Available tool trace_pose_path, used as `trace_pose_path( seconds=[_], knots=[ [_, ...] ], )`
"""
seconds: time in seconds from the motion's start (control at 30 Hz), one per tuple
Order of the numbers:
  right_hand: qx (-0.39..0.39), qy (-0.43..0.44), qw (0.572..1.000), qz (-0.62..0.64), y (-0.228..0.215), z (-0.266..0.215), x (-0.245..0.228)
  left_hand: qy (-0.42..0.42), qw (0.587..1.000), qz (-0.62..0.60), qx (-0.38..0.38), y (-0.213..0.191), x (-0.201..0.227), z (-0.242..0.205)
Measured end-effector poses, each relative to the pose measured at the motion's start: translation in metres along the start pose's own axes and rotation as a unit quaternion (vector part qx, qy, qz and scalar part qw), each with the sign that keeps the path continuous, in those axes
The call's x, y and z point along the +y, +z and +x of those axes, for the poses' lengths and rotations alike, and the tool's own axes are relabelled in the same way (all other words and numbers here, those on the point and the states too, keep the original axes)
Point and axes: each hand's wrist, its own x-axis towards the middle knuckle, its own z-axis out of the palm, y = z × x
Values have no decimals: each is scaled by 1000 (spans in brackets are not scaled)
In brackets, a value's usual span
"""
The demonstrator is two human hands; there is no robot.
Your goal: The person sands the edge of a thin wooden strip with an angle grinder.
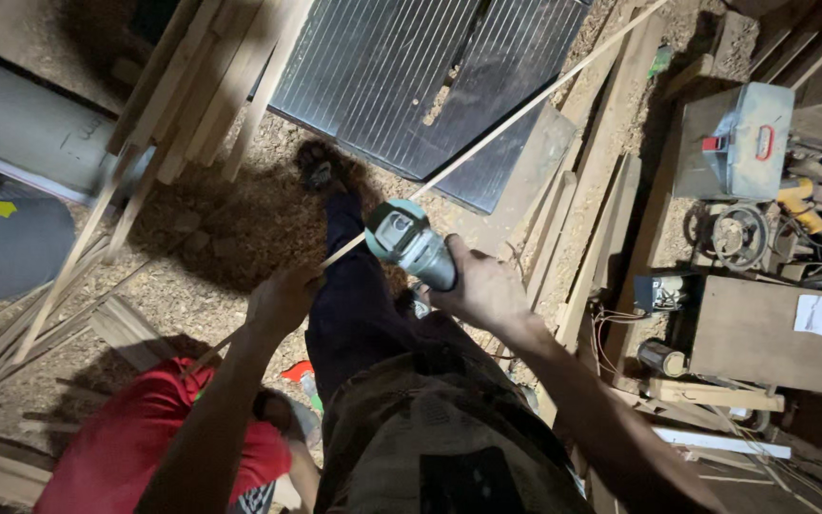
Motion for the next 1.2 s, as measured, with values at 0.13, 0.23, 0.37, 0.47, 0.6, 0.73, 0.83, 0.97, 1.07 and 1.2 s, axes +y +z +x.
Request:
trace_pose_path(
  seconds=[0.13, 0.23, 0.37, 0.47, 0.6, 0.73, 0.83, 0.97, 1.07, 1.2],
  knots=[
    [0, 57, 998, -2, -24, 7, 22, -22, 999, 19, -37, -2, -8, 3],
    [61, 102, 992, -49, -50, 26, 59, -2, 1000, 1, -20, -3, -10, 1],
    [147, 145, 978, 30, -85, 64, 129, 1, 1000, 10, -27, -6, -15, 3],
    [233, 88, 967, 45, -97, 74, 162, 8, 999, 47, 8, -4, -12, 1],
    [147, 162, 974, 59, -84, 48, 123, 45, 991, 100, 75, -8, -3, -5],
    [30, 86, 996, -23, -46, 15, 34, 91, 979, 137, 122, -13, 7, -7],
    [-35, 20, 999, -16, -36, 9, -5, 43, 982, 168, 70, -16, 11, -8],
    [-56, 42, 997, -11, -41, 12, -7, 43, 983, 171, 58, -18, 11, -9],
    [-17, 112, 993, -39, -63, 22, 24, 55, 979, 176, 85, -14, 5, -5],
    [76, 216, 973, 34, -101, 43, 87, 72, 973, 190, 106, -2, -17, -4]
  ],
)
